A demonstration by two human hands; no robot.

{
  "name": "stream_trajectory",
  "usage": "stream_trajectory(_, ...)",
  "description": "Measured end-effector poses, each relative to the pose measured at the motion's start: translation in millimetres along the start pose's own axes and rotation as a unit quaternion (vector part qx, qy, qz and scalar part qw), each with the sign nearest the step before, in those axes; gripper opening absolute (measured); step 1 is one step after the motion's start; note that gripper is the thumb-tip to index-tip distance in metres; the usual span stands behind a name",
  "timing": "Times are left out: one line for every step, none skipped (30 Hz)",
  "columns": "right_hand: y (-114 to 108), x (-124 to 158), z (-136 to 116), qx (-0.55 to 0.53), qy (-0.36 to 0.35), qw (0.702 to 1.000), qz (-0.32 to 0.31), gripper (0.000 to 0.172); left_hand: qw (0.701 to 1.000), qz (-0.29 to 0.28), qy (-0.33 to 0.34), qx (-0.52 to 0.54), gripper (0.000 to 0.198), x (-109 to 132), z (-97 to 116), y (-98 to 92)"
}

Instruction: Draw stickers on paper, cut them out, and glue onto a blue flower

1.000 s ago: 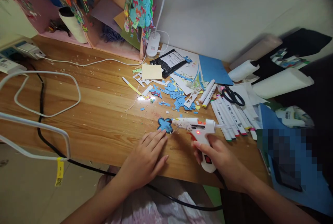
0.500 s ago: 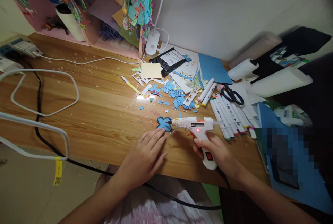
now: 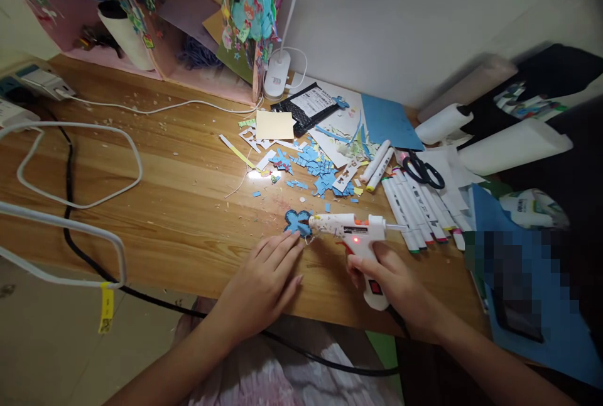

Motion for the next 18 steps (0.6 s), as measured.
stream_trajectory(0.2,-0.8,0.7,-0.016,0.005,1.0,0.002,0.029,1.0,0.0,0.001,-0.001,0.043,0.1,-0.1,0.2)
stream_trajectory(0.4,-1.7,1.3,-0.027,0.009,1.0,0.002,0.029,1.0,-0.001,0.002,-0.001,0.044,0.3,-0.2,0.5)
stream_trajectory(0.5,-2.5,1.8,-0.035,0.01,0.999,0.001,0.029,1.0,-0.003,0.002,-0.002,0.044,0.4,-0.2,0.7)
stream_trajectory(0.4,-3.2,2.3,-0.04,0.01,0.999,0.0,0.03,1.0,-0.004,0.003,-0.002,0.044,0.6,-0.2,0.9)
stream_trajectory(0.2,-3.8,2.6,-0.043,0.009,0.999,-0.001,0.029,1.0,-0.005,0.003,-0.003,0.043,0.7,-0.2,1.0)
stream_trajectory(0.0,-4.2,2.8,-0.043,0.007,0.999,-0.002,0.029,1.0,-0.004,0.003,-0.004,0.043,0.7,-0.1,0.9)
stream_trajectory(-0.2,-4.4,2.8,-0.041,0.003,0.999,-0.003,0.029,1.0,-0.002,0.003,-0.006,0.043,0.7,0.0,0.8)
stream_trajectory(-0.4,-4.5,2.8,-0.037,-0.001,0.999,-0.005,0.03,1.0,0.0,0.004,-0.006,0.043,0.6,0.0,0.7)
stream_trajectory(-0.5,-4.4,2.7,-0.033,-0.003,0.999,-0.008,0.029,1.0,0.001,0.003,-0.007,0.043,0.6,0.1,0.5)
stream_trajectory(-0.4,-4.2,2.4,-0.025,-0.004,1.0,-0.013,0.03,1.0,0.002,0.003,-0.007,0.042,0.5,0.1,0.4)
stream_trajectory(-0.3,-3.8,2.2,-0.016,-0.005,1.0,-0.017,0.03,1.0,0.003,0.003,-0.007,0.042,0.5,0.1,0.2)
stream_trajectory(-0.1,-3.2,2.0,-0.005,-0.003,1.0,-0.02,0.031,1.0,0.004,0.003,-0.006,0.042,0.4,0.2,0.1)
stream_trajectory(0.0,-2.4,2.0,0.005,0.0,1.0,-0.018,0.031,1.0,0.005,0.004,-0.006,0.042,0.4,0.3,0.0)
stream_trajectory(0.1,-1.6,2.0,0.015,0.003,1.0,-0.012,0.031,1.0,0.007,0.005,-0.005,0.042,0.3,0.5,-0.1)
stream_trajectory(0.1,-0.7,2.0,0.024,0.002,1.0,-0.001,0.03,1.0,0.009,0.005,-0.005,0.042,0.3,0.6,-0.1)
stream_trajectory(0.2,0.1,2.2,0.03,-0.001,0.999,0.011,0.03,1.0,0.01,0.005,-0.005,0.042,0.3,0.8,-0.1)
stream_trajectory(0.3,0.7,2.6,0.033,-0.005,0.999,0.023,0.029,1.0,0.01,0.004,-0.005,0.042,0.2,0.9,0.0)
stream_trajectory(0.6,1.2,3.5,0.033,-0.007,0.999,0.031,0.03,1.0,0.01,0.004,-0.005,0.042,0.2,0.9,0.1)
Point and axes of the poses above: each hand's wrist, its own x-axis away from the middle knuckle, its own y-axis out of the palm, z = x × y, the point moved 2 cm from there along -x, towards the middle knuckle, and after that the axes turned 5 degrees about y, right-handed, at the moved point
